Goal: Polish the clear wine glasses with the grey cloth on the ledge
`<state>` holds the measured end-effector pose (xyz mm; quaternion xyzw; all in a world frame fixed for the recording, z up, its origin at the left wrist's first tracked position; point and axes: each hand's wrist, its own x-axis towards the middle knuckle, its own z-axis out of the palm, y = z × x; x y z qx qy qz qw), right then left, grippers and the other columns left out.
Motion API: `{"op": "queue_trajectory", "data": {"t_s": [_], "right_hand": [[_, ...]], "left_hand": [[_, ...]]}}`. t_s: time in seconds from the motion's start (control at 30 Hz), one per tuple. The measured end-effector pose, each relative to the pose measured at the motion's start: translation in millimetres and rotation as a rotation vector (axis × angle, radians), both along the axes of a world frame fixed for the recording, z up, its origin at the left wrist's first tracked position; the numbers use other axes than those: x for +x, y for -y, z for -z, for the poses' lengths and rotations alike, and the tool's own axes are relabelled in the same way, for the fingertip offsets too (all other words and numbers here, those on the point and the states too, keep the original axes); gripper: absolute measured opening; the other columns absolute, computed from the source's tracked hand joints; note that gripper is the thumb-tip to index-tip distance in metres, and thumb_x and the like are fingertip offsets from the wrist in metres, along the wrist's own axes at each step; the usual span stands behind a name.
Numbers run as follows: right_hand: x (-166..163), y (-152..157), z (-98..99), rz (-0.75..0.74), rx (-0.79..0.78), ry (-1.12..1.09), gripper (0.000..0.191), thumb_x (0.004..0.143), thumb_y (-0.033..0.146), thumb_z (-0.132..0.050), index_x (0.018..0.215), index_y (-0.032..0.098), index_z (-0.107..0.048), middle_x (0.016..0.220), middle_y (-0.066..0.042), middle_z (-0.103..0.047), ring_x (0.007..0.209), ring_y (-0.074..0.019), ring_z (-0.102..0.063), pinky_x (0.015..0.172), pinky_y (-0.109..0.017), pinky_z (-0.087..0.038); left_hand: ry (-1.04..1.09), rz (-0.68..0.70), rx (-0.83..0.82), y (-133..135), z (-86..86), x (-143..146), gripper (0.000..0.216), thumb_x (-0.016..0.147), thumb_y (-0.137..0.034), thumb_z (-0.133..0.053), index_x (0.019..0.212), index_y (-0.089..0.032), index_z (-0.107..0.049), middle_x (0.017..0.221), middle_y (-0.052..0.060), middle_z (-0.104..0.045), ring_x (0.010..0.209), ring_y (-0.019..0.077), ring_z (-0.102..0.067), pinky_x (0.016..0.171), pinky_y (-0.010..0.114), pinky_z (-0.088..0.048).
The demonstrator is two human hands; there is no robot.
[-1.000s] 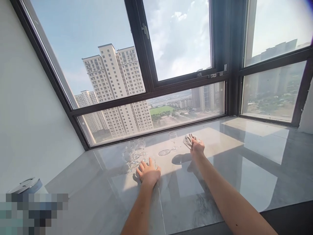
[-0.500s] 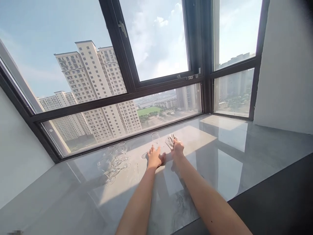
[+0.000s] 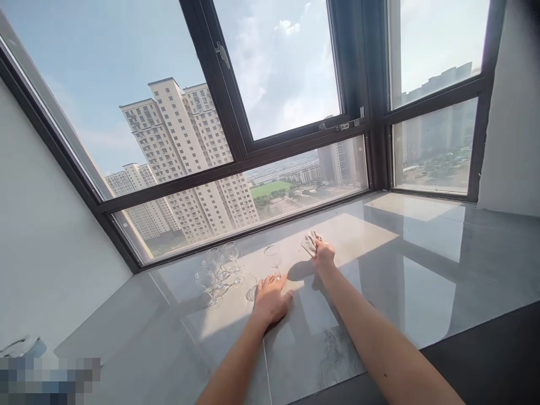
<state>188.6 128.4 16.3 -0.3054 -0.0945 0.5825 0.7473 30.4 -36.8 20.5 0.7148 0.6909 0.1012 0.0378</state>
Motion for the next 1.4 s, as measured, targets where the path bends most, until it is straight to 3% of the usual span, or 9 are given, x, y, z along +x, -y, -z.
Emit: {"op": "queue_trajectory", "data": {"t_s": [0.13,0.23,0.37,0.83,0.97,1.03,1.13,1.23,1.4], "right_hand": [[-0.6,3.7,-3.1,-0.013,-0.002,-0.015,0.032,0.067,0.011,-0.068,0.091,0.023,-0.050,0.077,0.005,-0.064,0.069,-0.0122,-0.067,0.056,-0.021,-0.057],[-1.9,4.7,-4.4,-0.024,0.004,-0.037,0.037,0.065,0.008,-0.070,0.092,0.023,-0.050,0.079,0.005,-0.065,0.071,-0.0128,-0.067,0.057,-0.022,-0.058],[-4.1,4.9,-4.5,-0.039,-0.007,-0.031,0.043,0.063,0.007,-0.075,0.092,0.024,-0.049,0.079,0.005,-0.066,0.072,-0.0133,-0.068,0.056,-0.021,-0.058],[-7.4,13.1,-8.0,-0.109,0.046,0.036,0.046,0.061,0.011,-0.082,0.087,0.027,-0.047,0.074,0.005,-0.065,0.064,-0.0147,-0.066,0.051,-0.023,-0.057],[-9.6,15.4,-9.1,-0.129,0.057,0.008,0.045,0.060,0.010,-0.080,0.089,0.026,-0.049,0.079,0.003,-0.067,0.066,-0.0147,-0.066,0.051,-0.023,-0.058],[-13.5,17.2,-8.8,-0.153,0.072,0.008,0.043,0.060,0.010,-0.077,0.090,0.025,-0.050,0.079,0.002,-0.067,0.067,-0.0146,-0.066,0.053,-0.023,-0.058],[-21.1,21.1,-8.0,-0.211,0.110,0.062,0.043,0.060,0.012,-0.076,0.094,0.025,-0.052,0.078,0.002,-0.067,0.066,-0.0155,-0.066,0.051,-0.024,-0.057],[-26.3,25.0,-7.6,-0.262,0.159,0.149,0.042,0.057,0.016,-0.074,0.094,0.023,-0.053,0.074,0.002,-0.065,0.061,-0.0157,-0.065,0.049,-0.026,-0.055],[-27.2,28.5,-6.8,-0.286,0.206,0.329,0.030,0.054,0.021,-0.070,0.080,0.020,-0.055,0.062,0.003,-0.059,0.050,-0.0130,-0.055,0.043,-0.023,-0.045]], "left_hand": [[0.006,-0.119,-0.038,63.1,-3.1,-47.6,0.058,0.092,-0.048,-0.039,0.148,-0.034,-0.042,0.156,-0.003,-0.038,0.148,0.0231,-0.023,0.122,0.043,-0.010],[-0.026,-0.278,-0.031,83.4,-1.3,-76.9,0.058,0.094,-0.047,-0.033,0.149,-0.030,-0.042,0.157,0.002,-0.037,0.149,0.0238,-0.022,0.121,0.045,-0.010],[-0.080,-0.338,-0.021,79.4,3.9,-92.0,0.062,0.094,-0.050,-0.031,0.151,-0.027,-0.039,0.158,0.006,-0.035,0.149,0.0254,-0.023,0.120,0.047,-0.014],[-0.119,-0.367,-0.005,60.6,7.2,-94.3,0.062,0.093,-0.049,-0.031,0.152,-0.029,-0.035,0.161,0.006,-0.029,0.148,0.0261,-0.022,0.118,0.048,-0.015],[-0.108,-0.446,0.213,77.3,-2.2,-88.5,0.049,0.093,-0.048,-0.033,0.129,-0.030,-0.060,0.144,0.009,-0.051,0.136,0.0304,-0.039,0.113,0.051,-0.023],[-0.115,-0.402,0.327,84.4,-9.2,-83.8,0.040,0.094,-0.041,-0.033,0.100,-0.026,-0.069,0.115,0.011,-0.064,0.114,0.0283,-0.053,0.104,0.046,-0.036],[-0.128,-0.141,0.393,77.6,-18.1,-64.9,0.031,0.091,-0.031,-0.039,0.071,-0.024,-0.061,0.083,0.010,-0.062,0.086,0.0238,-0.056,0.084,0.037,-0.043],[-0.098,0.125,0.365,48.4,-18.7,-29.4,0.028,0.086,-0.025,-0.044,0.061,-0.023,-0.054,0.067,0.007,-0.057,0.070,0.0202,-0.054,0.067,0.032,-0.038],[0.024,0.206,0.367,9.3,-1.9,11.3,0.027,0.077,-0.021,-0.049,0.051,-0.021,-0.041,0.048,0.000,-0.040,0.049,0.0128,-0.037,0.055,0.030,-0.022]]}}
